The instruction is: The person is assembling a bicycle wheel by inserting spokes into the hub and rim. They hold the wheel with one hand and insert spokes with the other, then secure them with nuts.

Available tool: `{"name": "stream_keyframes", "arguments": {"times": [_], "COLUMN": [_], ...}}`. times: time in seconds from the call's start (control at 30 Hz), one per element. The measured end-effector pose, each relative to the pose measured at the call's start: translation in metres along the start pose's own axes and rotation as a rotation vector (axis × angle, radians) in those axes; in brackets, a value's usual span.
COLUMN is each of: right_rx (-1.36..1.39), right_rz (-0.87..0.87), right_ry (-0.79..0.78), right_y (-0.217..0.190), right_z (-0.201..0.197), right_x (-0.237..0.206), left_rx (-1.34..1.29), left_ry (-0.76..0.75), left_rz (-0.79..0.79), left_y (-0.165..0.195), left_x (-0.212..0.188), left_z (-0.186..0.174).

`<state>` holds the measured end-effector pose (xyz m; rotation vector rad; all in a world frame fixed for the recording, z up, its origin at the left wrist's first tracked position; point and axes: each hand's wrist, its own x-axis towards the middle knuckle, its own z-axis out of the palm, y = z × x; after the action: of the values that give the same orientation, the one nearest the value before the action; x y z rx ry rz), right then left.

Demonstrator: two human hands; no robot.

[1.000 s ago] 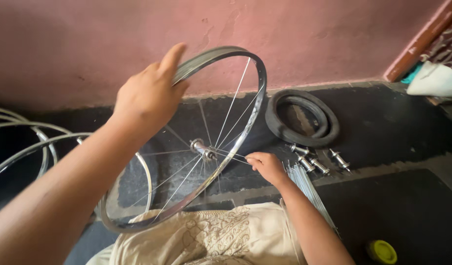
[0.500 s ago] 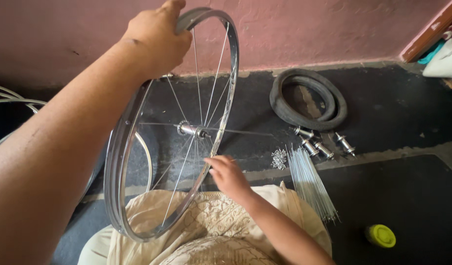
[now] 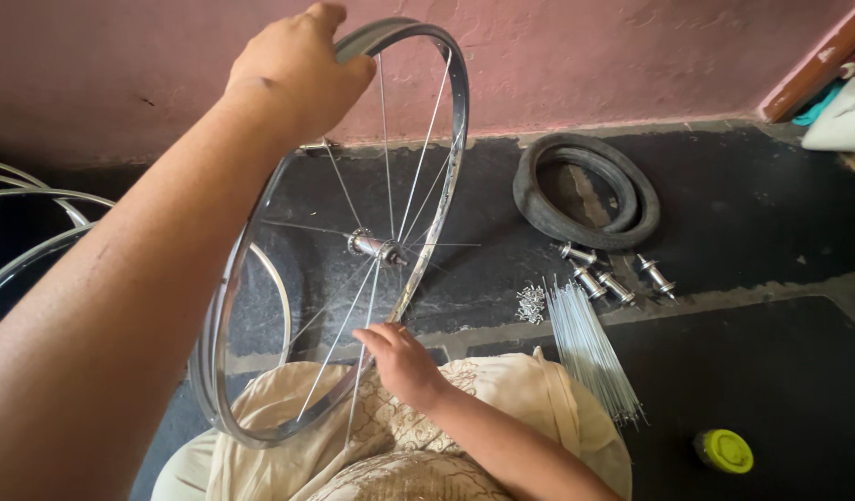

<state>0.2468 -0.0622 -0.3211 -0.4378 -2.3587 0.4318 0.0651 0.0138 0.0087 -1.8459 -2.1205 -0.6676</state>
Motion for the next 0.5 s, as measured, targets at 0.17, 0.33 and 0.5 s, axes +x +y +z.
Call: {"name": "stream_keyframes", "arguments": {"times": [0.17, 0.33, 0.5], "right_rx": [-0.046, 0.535, 0.42], "right_rz": [-0.207, 0.11, 0.278], "right_ry": [0.533, 0.615, 0.408], "right_y": [0.026, 0.043, 0.03], "right_z": [-0.039, -0.076, -0.072], "right_x": [0.057, 0.125, 0.149], "left_rx": [-0.238, -0.272, -0.231], "left_ry": [-0.189, -0.197, -0.173], "left_rz": [-0.179, -0.195, -0.129], "left_y": [0.008, 0.009, 0.007], "left_x": [-0.008, -0.021, -0.033], "left_z": [-0.003, -0.011, -0.016]}}
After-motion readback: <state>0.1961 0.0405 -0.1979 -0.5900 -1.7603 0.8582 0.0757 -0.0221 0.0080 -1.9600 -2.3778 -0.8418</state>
